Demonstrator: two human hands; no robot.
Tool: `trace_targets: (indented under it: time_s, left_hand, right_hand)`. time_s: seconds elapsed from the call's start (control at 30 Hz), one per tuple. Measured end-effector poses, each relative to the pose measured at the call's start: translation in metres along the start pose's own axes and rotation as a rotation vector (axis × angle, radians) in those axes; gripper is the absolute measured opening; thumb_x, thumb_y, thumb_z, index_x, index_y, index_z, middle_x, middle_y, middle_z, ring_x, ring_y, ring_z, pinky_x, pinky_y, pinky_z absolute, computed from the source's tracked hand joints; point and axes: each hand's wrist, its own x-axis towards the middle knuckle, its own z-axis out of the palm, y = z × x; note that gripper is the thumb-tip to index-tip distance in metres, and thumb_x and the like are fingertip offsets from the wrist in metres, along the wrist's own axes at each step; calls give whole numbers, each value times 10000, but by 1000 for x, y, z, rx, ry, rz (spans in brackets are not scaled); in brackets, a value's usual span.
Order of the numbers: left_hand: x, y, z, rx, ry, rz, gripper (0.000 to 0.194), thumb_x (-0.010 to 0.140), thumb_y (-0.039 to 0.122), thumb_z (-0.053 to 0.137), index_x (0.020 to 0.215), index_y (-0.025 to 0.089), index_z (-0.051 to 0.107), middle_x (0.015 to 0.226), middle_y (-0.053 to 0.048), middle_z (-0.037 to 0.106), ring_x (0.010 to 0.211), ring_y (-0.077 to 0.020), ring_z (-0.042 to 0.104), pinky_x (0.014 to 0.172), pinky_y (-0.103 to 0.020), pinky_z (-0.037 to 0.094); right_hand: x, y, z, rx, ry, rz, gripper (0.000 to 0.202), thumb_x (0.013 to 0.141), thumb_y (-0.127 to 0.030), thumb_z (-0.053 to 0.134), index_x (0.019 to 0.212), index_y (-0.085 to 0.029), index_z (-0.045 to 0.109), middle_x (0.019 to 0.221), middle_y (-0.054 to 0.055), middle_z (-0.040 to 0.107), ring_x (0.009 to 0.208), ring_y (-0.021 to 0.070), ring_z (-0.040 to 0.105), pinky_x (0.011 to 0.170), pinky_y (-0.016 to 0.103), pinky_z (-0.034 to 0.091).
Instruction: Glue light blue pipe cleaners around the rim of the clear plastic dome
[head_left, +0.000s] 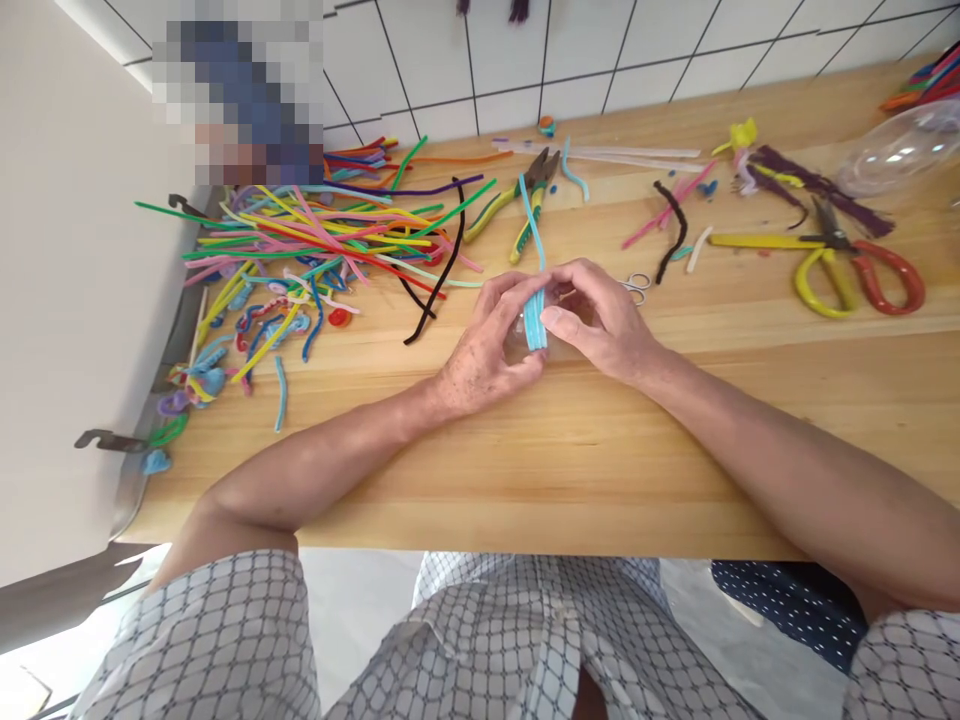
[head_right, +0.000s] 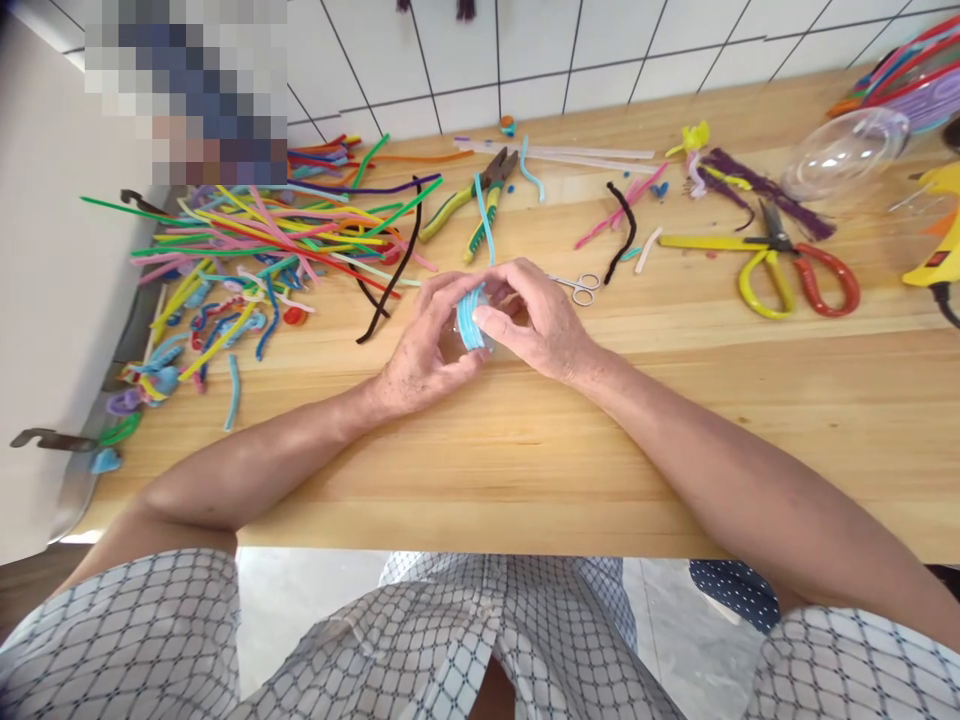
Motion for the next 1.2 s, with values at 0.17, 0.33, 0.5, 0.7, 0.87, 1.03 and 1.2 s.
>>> trace_targets:
  time_s: [0.17,0.33,0.5,0.7,0.87,1.03,1.2]
  left_hand:
    - [0,2,0,-23,5,-29,735,1052,551,709,1686,320,417,1547,-149,555,1488,-346,561,1200,-556,597]
    - [1,1,-1,-43,11,-21,726,1053,617,686,1680,359,424,1544,-130,566,1462,-358,573,1156,-564,621]
    - [1,1,-1,-30,9,-31,727,1053,617,681,1675,339,428,1530,-129,578,1460,-357,575,1149,-555,628]
    - [2,3,-2,-7,-1,-8,722,1045,527,715,1666,294,431,1537,-149,580,1483,-338,575,1168,-520,615]
    - [2,0,-1,-16,-6,-32,725,1060,608,679,1670,308,426,1553,-147,575,1489,-349,561,1176,-542,605]
    - [2,-6,-2,-78,-7,8,715,1048,614,700,1660,358,432,1565,-125,585,1484,-369,556,1216,-605,569]
    - [3,-5,-3,-162,14,-58,717,1010,647,741,1602,326,495,1561,-132,598,1464,-339,608,1210,-556,579]
  right_hand:
    - [-1,0,0,15,1,34,482,987,-712,713,1210,-285,726,1132,67,747,1017,277,711,904,450,622]
    - [-1,-1,0,22,-1,43,503,986,-741,701,1208,-290,725,1140,69,751,1027,280,714,929,461,624]
    - [-1,-1,0,37,4,36,462,987,-691,727,1202,-283,730,1123,65,748,996,268,709,881,436,620]
    - [-1,-1,1,45,3,44,460,983,-676,728,1210,-276,732,1133,66,747,1019,272,711,888,439,620]
    - [-1,-2,0,43,-1,61,455,975,-677,733,1214,-290,734,1145,65,747,1032,280,713,890,448,628]
    - [-1,-2,1,38,-1,58,493,984,-720,710,1226,-291,732,1150,71,749,1049,287,719,896,457,639]
    - [-4,-2,2,114,0,88,606,1004,-794,641,1396,-333,664,1182,70,750,1084,300,737,924,498,661]
